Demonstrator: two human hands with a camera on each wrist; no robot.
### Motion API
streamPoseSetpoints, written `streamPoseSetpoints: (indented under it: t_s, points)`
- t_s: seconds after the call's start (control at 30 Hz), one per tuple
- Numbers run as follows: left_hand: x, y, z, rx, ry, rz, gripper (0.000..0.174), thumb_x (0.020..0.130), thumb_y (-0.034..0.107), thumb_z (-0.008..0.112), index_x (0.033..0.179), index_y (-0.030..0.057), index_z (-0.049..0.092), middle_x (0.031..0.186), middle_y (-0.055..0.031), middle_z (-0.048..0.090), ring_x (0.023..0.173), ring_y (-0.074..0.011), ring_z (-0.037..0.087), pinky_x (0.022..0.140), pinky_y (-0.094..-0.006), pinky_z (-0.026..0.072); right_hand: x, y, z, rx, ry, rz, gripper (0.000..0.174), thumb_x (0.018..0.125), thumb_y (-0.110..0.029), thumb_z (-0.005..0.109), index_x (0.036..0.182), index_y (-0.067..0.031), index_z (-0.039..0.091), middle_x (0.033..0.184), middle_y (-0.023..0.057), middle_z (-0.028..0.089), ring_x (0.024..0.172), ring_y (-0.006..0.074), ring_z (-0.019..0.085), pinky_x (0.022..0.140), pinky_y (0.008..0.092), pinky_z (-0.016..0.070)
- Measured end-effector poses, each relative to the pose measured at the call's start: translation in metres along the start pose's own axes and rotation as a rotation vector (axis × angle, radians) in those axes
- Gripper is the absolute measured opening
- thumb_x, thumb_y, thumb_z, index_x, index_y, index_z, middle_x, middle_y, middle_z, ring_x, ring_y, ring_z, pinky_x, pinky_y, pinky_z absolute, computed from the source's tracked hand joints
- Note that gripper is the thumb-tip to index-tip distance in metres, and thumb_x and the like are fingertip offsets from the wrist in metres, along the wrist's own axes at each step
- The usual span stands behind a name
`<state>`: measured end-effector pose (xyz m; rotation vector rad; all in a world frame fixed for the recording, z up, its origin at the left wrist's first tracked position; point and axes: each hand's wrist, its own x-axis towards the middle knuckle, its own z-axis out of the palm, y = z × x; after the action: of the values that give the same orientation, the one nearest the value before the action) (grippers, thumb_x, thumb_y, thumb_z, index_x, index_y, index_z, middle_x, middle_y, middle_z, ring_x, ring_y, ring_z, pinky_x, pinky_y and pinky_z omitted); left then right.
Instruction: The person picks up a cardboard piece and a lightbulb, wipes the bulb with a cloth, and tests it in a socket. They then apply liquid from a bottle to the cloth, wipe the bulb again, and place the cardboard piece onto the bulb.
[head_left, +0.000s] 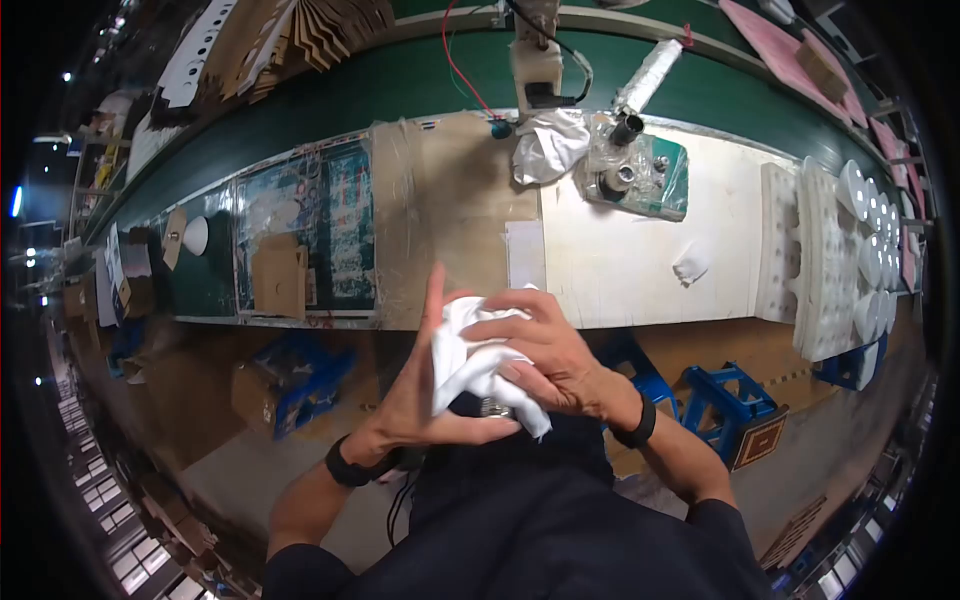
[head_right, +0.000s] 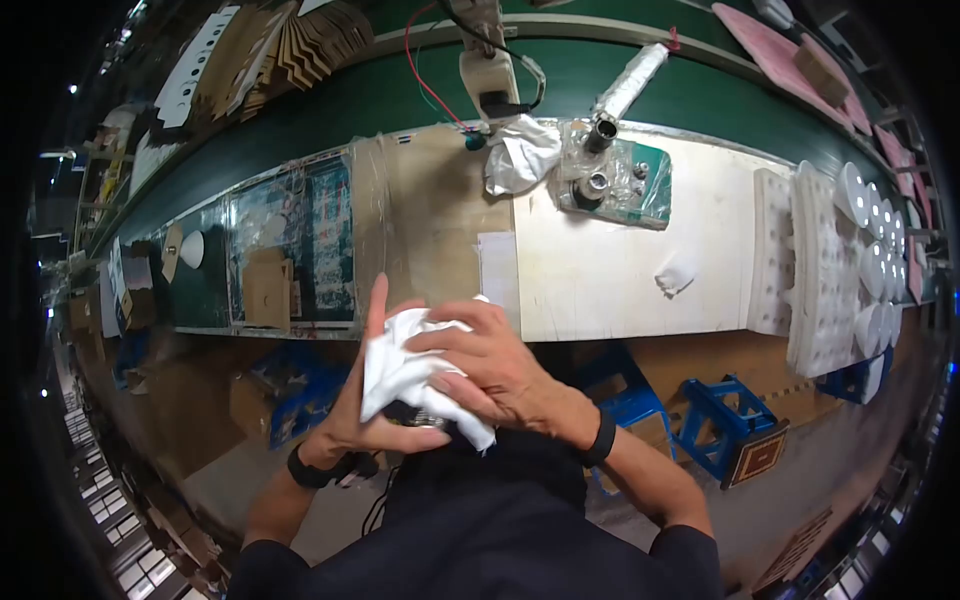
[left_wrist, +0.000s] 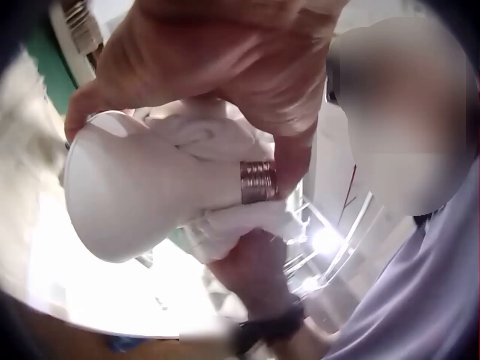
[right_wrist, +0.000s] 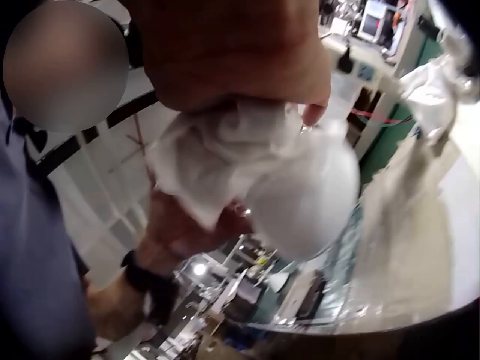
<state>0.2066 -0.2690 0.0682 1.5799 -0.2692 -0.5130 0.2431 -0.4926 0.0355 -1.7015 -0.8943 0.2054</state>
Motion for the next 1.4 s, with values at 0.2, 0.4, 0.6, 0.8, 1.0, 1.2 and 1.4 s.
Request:
streamPoseSetpoints:
  t_s: [0.2,0.4,0.6,0.8,1.0,1.2,1.4]
  points:
    - [-0.022,-0.004,-0.032,-0.555,0.38,-0.267,0.15,0.065,0.048,0.091,0.166,0.0082,-0.013,0.159,-0.0225,0.033,0.147,-0.0351,0.039,0.121,-0.0466,0.0351,-0.072,0.046,0.018,-0.46,0.054,-0.117,0.044,0.078,-0.003,0.077,0.122,-0.0084,0.069,0.128,0.0087,0.067,0.112,0.0315,0.061,0.096,0.0432,0.0524]
    - [0.001,-0.001,-0.006,-0.463,0.219,-0.088,0.153,0.064,0.06,0.09,0.165,0.0056,-0.012,0.161,-0.0255,0.03,0.151,-0.0374,0.033,0.125,-0.0469,0.0273,-0.05,0.114,0.062,-0.616,0.4,0.302,0.05,0.084,-0.012,0.074,0.133,-0.0075,0.065,0.143,0.0168,0.056,0.133,0.0373,0.05,0.114,0.0449,0.0394]
    - [0.046,-0.047,0.05,-0.603,-0.076,-0.136,0.14,0.075,0.067,0.08,0.166,0.0041,-0.007,0.171,-0.0249,0.01,0.159,-0.0339,0.016,0.128,-0.0459,0.0164,-0.071,0.015,0.013,1.113,0.653,0.427,0.085,0.106,-0.065,0.039,0.165,-0.0075,0.022,0.165,0.0173,0.036,0.152,0.0331,0.035,0.126,0.0471,0.0276]
    - [0.117,-0.063,0.097,-0.362,-0.312,-0.201,0.121,0.085,0.072,0.066,0.167,0.0045,0.007,0.173,-0.0223,0.008,0.161,-0.0302,0.005,0.129,-0.0422,0.0076,-0.116,0.019,-0.063,1.358,0.853,0.481,0.075,0.107,-0.054,0.04,0.165,-0.0089,0.025,0.163,0.0194,0.039,0.145,0.0356,0.045,0.12,0.0503,0.0387]
    - [0.152,-0.056,0.128,-0.348,-0.238,-0.116,0.077,0.103,0.048,0.061,0.16,0.0019,0.037,0.164,-0.0184,0.038,0.153,-0.0291,0.035,0.125,-0.0414,0.0269,-0.139,0.065,-0.132,1.382,0.613,0.531,0.073,0.103,-0.041,0.05,0.159,0.0008,0.031,0.153,0.0251,0.05,0.131,0.0367,0.06,0.111,0.0496,0.05]
    - [0.167,-0.067,0.126,0.174,0.193,-0.062,0.054,0.11,0.035,0.054,0.151,0.0006,0.051,0.149,-0.0159,0.058,0.139,-0.023,0.051,0.117,-0.0348,0.0376,-0.124,0.125,-0.194,0.546,0.753,0.614,0.068,0.097,-0.035,0.062,0.152,0.0007,0.045,0.146,0.0204,0.053,0.133,0.0345,0.053,0.113,0.044,0.0424]
    - [0.071,-0.122,0.049,0.244,0.606,-0.285,0.053,0.104,0.027,0.063,0.147,-0.0024,0.054,0.14,-0.0234,0.063,0.124,-0.0282,0.065,0.104,-0.0366,0.0494,-0.073,0.18,-0.24,-0.697,0.655,0.442,0.076,0.085,-0.037,0.074,0.151,-0.0081,0.05,0.147,0.0185,0.05,0.134,0.0386,0.045,0.113,0.0504,0.0353]
